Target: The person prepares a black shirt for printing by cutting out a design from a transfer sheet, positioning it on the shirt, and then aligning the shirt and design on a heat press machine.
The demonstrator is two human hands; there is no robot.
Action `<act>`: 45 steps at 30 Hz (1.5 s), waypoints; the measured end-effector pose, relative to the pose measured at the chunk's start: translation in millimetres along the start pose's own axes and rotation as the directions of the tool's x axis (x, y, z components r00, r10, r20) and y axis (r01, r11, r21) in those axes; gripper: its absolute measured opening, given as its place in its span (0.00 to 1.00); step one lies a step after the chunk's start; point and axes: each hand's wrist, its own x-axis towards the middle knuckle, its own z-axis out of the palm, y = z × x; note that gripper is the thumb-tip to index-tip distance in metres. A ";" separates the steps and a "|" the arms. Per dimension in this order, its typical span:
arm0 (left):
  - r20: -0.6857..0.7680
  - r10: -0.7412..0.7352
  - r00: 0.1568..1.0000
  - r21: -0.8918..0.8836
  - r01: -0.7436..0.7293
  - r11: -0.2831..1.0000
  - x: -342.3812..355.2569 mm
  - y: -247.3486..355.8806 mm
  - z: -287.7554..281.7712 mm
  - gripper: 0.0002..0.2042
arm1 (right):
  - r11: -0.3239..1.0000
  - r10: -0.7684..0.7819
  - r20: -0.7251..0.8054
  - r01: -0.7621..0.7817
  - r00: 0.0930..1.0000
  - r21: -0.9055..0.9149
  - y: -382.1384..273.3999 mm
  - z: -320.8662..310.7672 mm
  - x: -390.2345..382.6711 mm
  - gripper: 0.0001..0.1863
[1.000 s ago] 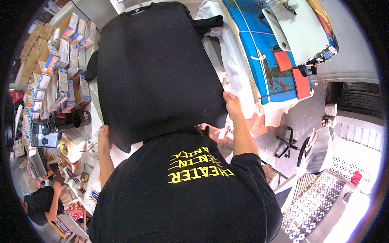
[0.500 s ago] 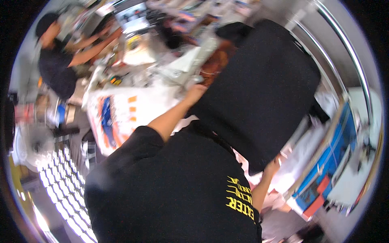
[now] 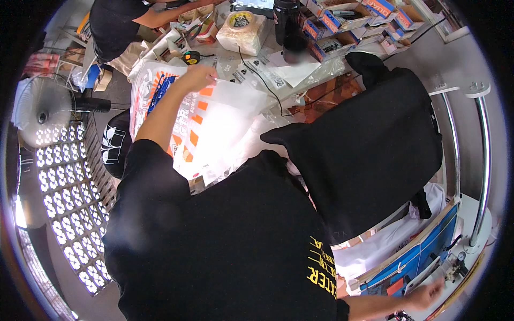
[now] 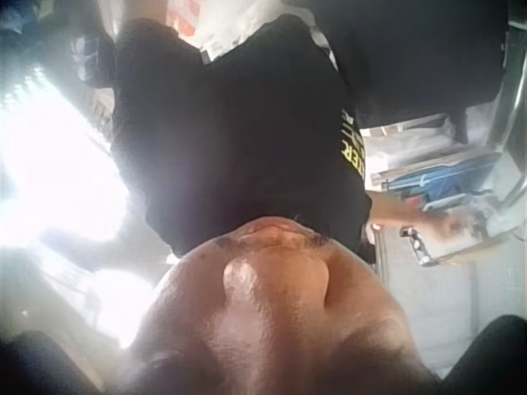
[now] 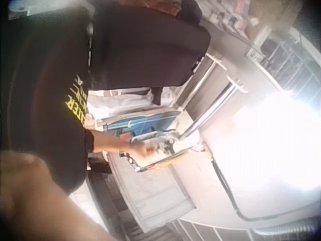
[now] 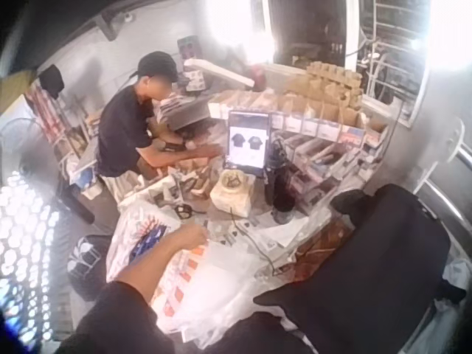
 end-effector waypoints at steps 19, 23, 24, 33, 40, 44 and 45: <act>-0.394 0.082 0.915 0.094 -0.049 0.994 0.9 -30.7 -208.3 0.07 | 0.906 0.230 0.305 -0.089 0.924 -0.413 176.1 -92.8 139.5 0.19; -0.495 0.357 0.792 0.345 -0.198 0.918 -32.5 22.9 -260.1 0.08 | 0.895 0.234 0.319 -0.076 0.919 -0.439 193.4 -103.3 139.0 0.20; -0.551 0.312 0.774 0.318 -0.151 0.936 -57.8 79.9 -266.7 0.09 | 0.892 0.236 0.323 -0.072 0.916 -0.446 198.5 -108.2 139.4 0.20; -0.595 0.766 0.244 0.508 -0.624 0.593 -109.4 429.5 -56.3 0.07 | 0.891 0.235 0.353 -0.056 0.906 -0.451 259.9 -138.5 138.9 0.22; -0.034 0.775 0.632 0.205 -0.754 0.624 -89.6 453.5 136.9 0.43 | 0.917 0.292 0.514 -0.083 0.806 -0.390 305.8 -156.6 150.4 0.24; -0.068 0.928 0.367 0.224 -0.901 0.372 -77.5 457.4 149.4 0.44 | 0.889 0.159 0.394 0.043 0.905 -0.456 319.4 -164.1 140.6 0.28; -0.050 0.939 0.340 0.221 -0.913 0.342 -71.8 450.5 144.4 0.43 | 0.882 0.171 0.408 0.045 0.897 -0.469 311.0 -163.3 141.2 0.29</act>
